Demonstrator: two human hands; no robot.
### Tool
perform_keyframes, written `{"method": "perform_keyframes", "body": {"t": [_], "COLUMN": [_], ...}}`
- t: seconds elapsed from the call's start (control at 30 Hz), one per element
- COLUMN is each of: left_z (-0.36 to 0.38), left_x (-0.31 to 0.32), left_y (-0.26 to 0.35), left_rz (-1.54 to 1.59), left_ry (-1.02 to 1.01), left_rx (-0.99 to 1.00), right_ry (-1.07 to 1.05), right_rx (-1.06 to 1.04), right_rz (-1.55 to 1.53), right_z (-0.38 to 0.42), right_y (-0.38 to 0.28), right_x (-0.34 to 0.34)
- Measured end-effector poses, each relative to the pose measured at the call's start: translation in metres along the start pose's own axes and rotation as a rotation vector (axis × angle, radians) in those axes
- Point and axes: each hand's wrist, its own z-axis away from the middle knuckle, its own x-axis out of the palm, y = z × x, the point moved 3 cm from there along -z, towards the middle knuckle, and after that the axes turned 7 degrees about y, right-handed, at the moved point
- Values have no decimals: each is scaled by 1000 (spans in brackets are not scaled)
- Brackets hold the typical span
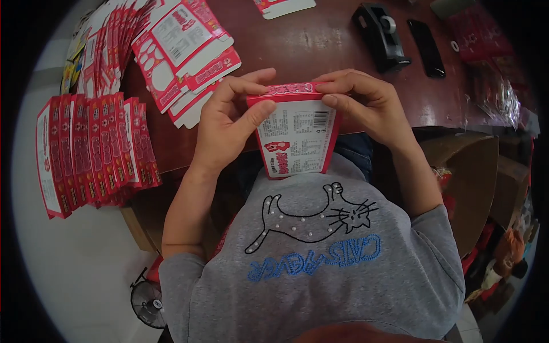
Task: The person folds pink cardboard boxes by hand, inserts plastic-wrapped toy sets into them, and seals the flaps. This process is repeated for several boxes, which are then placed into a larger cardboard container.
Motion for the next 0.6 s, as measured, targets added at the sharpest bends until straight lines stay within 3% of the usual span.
{"method": "perform_keyframes", "body": {"t": [0.07, 0.1, 0.17, 0.2, 0.23, 0.3, 0.33, 0.4, 0.43, 0.53, 0.6], "left_z": [-14, -25, -57, -72, -82, -98, -97, -79, -67, -48, -49], "left_x": [5, 1, -7, -12, -8, 0, 6, 30, 42, 61, 49], "left_y": [-3, -6, -12, -17, -25, -31, -30, -34, -39, -31, -45], "left_rz": [140, 60, 53, 74, 75, -341, -552, -1132, -1302, -1424, -1220], "left_ry": [21, 9, -67, -144, -161, -88, -160, -180, -243, -269, -260], "left_rx": [-209, -213, -312, -389, -384, -85, -67, 60, 28, -92, -16], "right_ry": [109, 189, 561, 731, 747, 861, 880, 725, 738, 713, 703], "right_rx": [-32, -71, -239, -187, -189, 174, 171, 447, 450, 330, 91], "right_rz": [0, -14, 180, 312, 320, 358, 358, 59, 56, -58, -124], "right_z": [5, 8, 6, 10, 10, 10, 10, 6, 6, 7, 13], "right_y": [-2, -3, 7, 17, 33, 62, 63, 76, 76, 77, 81], "right_x": [-8, -17, -59, -83, -101, -128, -133, -130, -129, -127, -127]}}
